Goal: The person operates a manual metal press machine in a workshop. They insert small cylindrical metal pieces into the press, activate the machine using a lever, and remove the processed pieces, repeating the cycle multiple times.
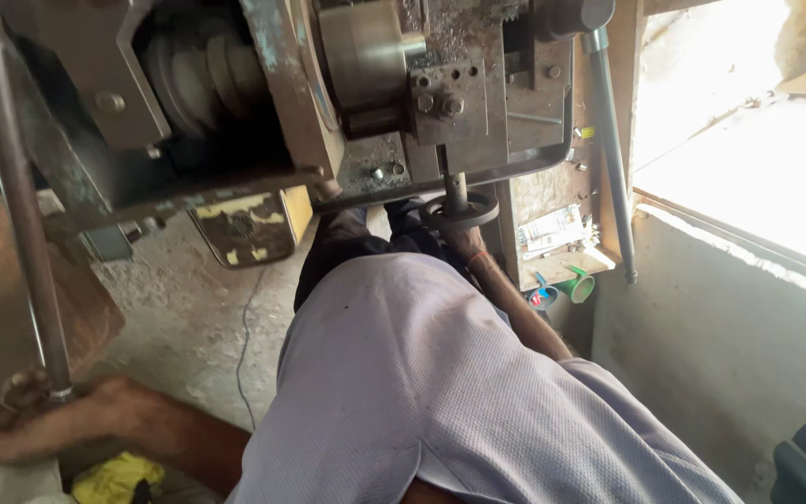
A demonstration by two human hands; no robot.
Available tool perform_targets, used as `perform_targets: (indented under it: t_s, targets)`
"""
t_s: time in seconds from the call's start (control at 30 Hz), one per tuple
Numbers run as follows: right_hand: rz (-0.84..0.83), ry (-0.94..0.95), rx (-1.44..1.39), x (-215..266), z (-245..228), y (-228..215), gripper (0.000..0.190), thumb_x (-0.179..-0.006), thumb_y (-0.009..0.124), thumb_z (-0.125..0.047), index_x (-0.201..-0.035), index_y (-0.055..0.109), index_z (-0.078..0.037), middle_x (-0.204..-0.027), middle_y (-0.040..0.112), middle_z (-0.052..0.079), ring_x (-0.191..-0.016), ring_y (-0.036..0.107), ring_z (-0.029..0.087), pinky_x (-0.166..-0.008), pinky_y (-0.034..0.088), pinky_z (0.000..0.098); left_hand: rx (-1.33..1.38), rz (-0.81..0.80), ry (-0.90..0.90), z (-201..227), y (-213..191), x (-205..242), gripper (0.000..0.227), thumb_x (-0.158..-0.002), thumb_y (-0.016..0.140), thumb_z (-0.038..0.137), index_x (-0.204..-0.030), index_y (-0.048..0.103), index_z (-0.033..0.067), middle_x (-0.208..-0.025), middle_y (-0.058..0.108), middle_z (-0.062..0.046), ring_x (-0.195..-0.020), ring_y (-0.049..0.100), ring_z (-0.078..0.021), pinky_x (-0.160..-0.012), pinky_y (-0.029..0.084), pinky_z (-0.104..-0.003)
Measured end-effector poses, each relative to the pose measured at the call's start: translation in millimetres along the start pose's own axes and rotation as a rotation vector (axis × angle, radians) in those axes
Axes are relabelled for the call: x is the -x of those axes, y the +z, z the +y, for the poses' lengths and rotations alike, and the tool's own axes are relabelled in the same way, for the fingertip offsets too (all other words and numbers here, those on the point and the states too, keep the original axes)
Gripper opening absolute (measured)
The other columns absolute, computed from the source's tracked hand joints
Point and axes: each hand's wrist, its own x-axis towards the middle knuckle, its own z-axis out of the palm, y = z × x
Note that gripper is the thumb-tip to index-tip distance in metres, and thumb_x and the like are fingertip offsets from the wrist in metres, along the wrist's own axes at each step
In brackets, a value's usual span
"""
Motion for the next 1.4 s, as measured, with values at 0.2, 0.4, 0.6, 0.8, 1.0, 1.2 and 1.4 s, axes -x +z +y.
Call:
perform_targets:
  t_s: [0.2,0.4,0.6,0.8,1.0,1.2,1.4]
  targets:
    - [0.013,-0.141,0.062,-2,6,25,0.035,-0.093,0.072,-0.034,-0.095,0.07,0.001,-0.079,0.068,0.009,-0.073,0.063,0.017,-0.067,0.052,0.0366,-0.221,0.08,0.151,-10,4,-27,0.063,-0.104,0.052,0.058,-0.107,0.069,-0.0026,-0.088,0.073,-0.011,-0.059,0.064,-0.0095,-0.049,0.055,-0.023]
    - [-0.115,-0.142,-0.014,22,0,30,0.035,-0.094,0.068,-0.035,-0.097,0.072,0.0,-0.083,0.069,0.01,-0.076,0.063,0.017,-0.072,0.051,0.0361,-0.078,0.215,0.09,-39,-4,-57,0.055,-0.1,0.062,0.052,-0.083,0.065,-0.0005,-0.072,0.061,-0.01,-0.057,0.065,-0.0196,-0.054,0.058,-0.031]
    - [-0.29,0.039,-0.081,18,-37,23,0.037,-0.095,0.065,-0.036,-0.099,0.074,-0.001,-0.087,0.07,0.01,-0.08,0.063,0.017,-0.076,0.05,0.0357,-0.157,0.152,0.031,-56,-27,-57,0.052,-0.101,0.056,0.053,-0.079,0.062,0.0065,-0.072,0.062,-0.005,-0.058,0.058,-0.0159,-0.058,0.056,-0.029]
    - [-0.319,0.136,-0.294,55,-49,-3,0.035,-0.094,0.062,-0.031,-0.105,0.074,0.0,-0.098,0.073,0.008,-0.091,0.065,0.015,-0.081,0.051,0.0315,-0.022,0.126,0.084,-72,-38,-60,0.068,-0.102,0.042,0.065,-0.077,0.062,0.0052,-0.07,0.062,-0.007,-0.06,0.06,-0.0159,-0.058,0.053,-0.028]
    - [-0.119,0.345,-0.305,71,-14,-91,0.032,-0.099,0.056,-0.024,-0.111,0.073,0.001,-0.101,0.074,0.012,-0.085,0.067,0.021,-0.077,0.055,0.0375,-0.162,0.032,0.118,-53,-30,-50,0.063,-0.1,0.041,0.064,-0.087,0.063,0.0058,-0.081,0.061,-0.005,-0.074,0.065,-0.0156,-0.071,0.059,-0.03]
    - [-0.121,-0.176,-0.074,27,-20,-21,0.029,-0.096,0.059,-0.022,-0.114,0.073,-0.004,-0.102,0.074,0.004,-0.094,0.068,0.019,-0.084,0.053,0.0328,-0.105,0.106,0.071,-65,-37,-62,0.062,-0.1,0.045,0.062,-0.087,0.063,0.0049,-0.082,0.063,-0.006,-0.075,0.065,-0.0164,-0.069,0.057,-0.031]
    - [-0.216,0.278,-0.247,85,-31,-80,0.032,-0.101,0.056,-0.028,-0.109,0.076,-0.004,-0.092,0.073,0.004,-0.08,0.063,0.017,-0.072,0.051,0.0333,-0.129,0.132,0.029,-58,-33,-56,0.057,-0.099,0.049,0.059,-0.085,0.062,0.0058,-0.08,0.062,-0.006,-0.073,0.065,-0.0171,-0.069,0.056,-0.032]
